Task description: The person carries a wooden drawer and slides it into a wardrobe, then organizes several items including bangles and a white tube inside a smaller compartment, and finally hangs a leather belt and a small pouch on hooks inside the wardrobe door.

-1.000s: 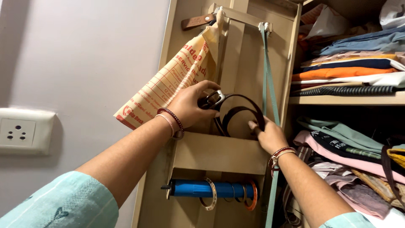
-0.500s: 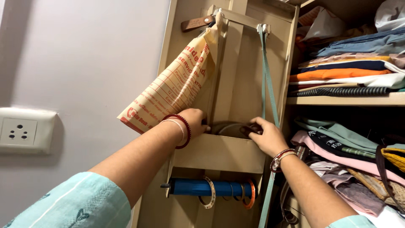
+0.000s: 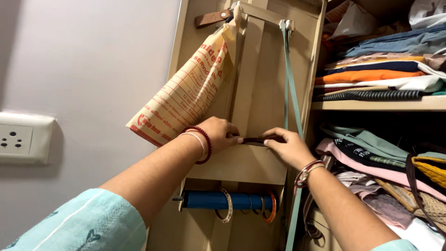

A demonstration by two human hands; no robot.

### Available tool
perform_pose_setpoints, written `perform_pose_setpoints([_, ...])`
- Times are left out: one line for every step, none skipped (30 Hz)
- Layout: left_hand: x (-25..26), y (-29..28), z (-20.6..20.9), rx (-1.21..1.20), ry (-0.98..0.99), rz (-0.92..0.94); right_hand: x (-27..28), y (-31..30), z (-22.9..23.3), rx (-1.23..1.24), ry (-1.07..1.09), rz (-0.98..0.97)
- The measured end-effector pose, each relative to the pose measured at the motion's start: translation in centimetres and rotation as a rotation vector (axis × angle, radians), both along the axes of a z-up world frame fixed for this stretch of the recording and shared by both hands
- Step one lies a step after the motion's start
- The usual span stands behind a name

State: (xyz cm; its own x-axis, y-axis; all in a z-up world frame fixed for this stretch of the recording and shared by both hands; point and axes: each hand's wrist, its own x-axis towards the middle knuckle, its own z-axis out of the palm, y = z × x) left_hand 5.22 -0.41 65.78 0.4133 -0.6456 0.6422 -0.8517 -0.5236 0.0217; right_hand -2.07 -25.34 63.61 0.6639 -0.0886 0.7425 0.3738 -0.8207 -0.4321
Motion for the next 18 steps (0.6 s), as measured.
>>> perform_pose_setpoints([-0.3,0.0,0.0,0.002,-0.005,0.012,-0.3,0.8,-0.2,-0.057,-0.05,-0.099])
perform_pose_setpoints([-0.5,0.1,0.0,0.005,-0.009,0.023,-0.7,1.6,-0.5,-0.115,-0.1,-0.198])
perform_pose_setpoints([-0.8,0.1,0.1,0.008,-0.014,0.035,-1.1,2.5,-0.8,-0.172,-0.15,-0.296])
perform_pose_setpoints([-1.2,0.3,0.1,0.02,-0.029,0.064,-1.6,3.5,-1.1,-0.231,-0.233,-0.279])
perform_pose_setpoints([-1.6,0.5,0.1,0.033,-0.045,0.091,-2.1,4.4,-1.6,-0.288,-0.316,-0.264])
perform_pose_setpoints([-2.1,0.7,-0.1,0.046,-0.06,0.118,-2.6,5.2,-2.0,-0.346,-0.398,-0.248])
perform_pose_setpoints([-2.5,0.9,-0.4,-0.004,-0.126,0.106,-3.3,6.1,-2.6,-0.359,-0.447,-0.189])
perform_pose_setpoints([-2.9,1.1,-0.8,-0.054,-0.192,0.094,-4.0,6.9,-3.3,-0.372,-0.495,-0.129])
perform_pose_setpoints([-3.3,1.3,-1.2,-0.105,-0.259,0.084,-4.7,7.6,-3.9,-0.385,-0.546,-0.067])
perform_pose_setpoints([-3.6,1.3,-1.4,-0.158,-0.357,0.02,-5.5,8.1,-4.5,-0.402,-0.569,-0.052])
perform_pose_setpoints([-4.0,1.3,-1.7,-0.21,-0.45,-0.044,-6.2,8.4,-5.3,-0.419,-0.588,-0.036])
perform_pose_setpoints([-4.2,1.2,-2.0,-0.263,-0.543,-0.109,-6.7,8.7,-5.8,-0.436,-0.607,-0.021])
perform_pose_setpoints([-4.6,1.1,-2.2,-0.254,-0.598,-0.129,-7.0,8.8,-6.0,-0.451,-0.646,-0.056])
perform_pose_setpoints([-5.0,1.0,-2.4,-0.245,-0.653,-0.149,-7.2,8.6,-6.1,-0.466,-0.684,-0.09])
perform_pose_setpoints([-5.4,0.7,-2.5,-0.236,-0.709,-0.17,-7.3,8.2,-6.1,-0.483,-0.723,-0.127])
perform_pose_setpoints([-5.9,0.5,-2.6,-0.217,-0.664,-0.146,-7.2,7.7,-6.2,-0.43,-0.726,-0.157])
perform_pose_setpoints([-6.4,0.2,-2.6,-0.199,-0.623,-0.122,-6.9,6.9,-6.2,-0.379,-0.733,-0.187])
perform_pose_setpoints([-6.7,-0.1,-2.6,-0.181,-0.582,-0.098,-6.5,5.8,-6.2,-0.328,-0.74,-0.217])
